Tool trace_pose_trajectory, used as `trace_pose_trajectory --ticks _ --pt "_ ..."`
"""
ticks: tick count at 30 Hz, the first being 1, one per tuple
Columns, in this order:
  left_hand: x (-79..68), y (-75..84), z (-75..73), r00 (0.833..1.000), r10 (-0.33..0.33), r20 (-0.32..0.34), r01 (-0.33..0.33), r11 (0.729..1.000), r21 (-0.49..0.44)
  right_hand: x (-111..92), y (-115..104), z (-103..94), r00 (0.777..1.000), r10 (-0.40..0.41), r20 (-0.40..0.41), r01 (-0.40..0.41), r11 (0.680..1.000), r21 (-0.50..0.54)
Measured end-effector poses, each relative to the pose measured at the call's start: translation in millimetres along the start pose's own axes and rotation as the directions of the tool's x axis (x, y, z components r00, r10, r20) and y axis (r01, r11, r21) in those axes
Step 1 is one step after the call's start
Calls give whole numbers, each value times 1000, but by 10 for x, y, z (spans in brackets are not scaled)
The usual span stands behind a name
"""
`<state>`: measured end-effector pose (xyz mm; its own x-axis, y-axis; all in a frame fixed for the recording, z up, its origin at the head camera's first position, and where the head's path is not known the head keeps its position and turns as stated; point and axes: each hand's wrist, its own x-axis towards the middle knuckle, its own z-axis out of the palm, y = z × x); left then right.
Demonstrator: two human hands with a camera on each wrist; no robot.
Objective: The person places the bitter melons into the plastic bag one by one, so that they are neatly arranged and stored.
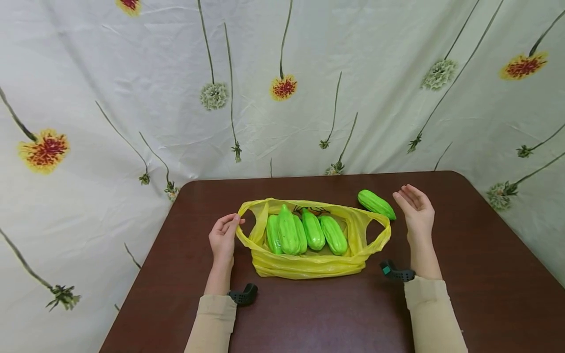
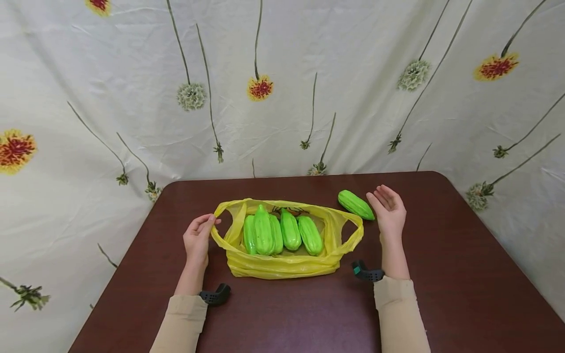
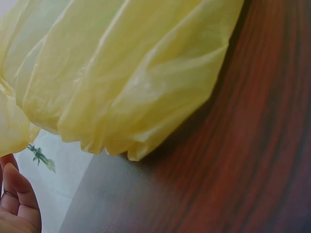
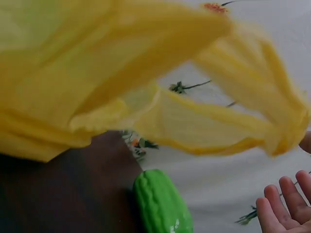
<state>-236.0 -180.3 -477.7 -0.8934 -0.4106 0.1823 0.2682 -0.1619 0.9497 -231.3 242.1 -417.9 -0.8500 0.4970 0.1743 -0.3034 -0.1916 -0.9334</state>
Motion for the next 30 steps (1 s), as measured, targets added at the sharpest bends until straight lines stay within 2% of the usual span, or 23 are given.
trace_pose_trajectory --ticks 7,19,26,30 --pt "-11 2 -9 1000 -3 -3 3 1000 14 83 277 -131 997 26 -69 -36 989 -146" --pt "-10 0 -12 1000 12 12 -12 1000 9 138 606 -213 988 115 -99 -136 959 -248" --pt "1 -3 -11 1000 7 16 -7 1000 6 151 696 -224 990 132 -58 -144 913 -381" --pt "0 5 -13 1000 6 10 -6 1000 3 170 742 -227 993 114 -34 -118 907 -404"
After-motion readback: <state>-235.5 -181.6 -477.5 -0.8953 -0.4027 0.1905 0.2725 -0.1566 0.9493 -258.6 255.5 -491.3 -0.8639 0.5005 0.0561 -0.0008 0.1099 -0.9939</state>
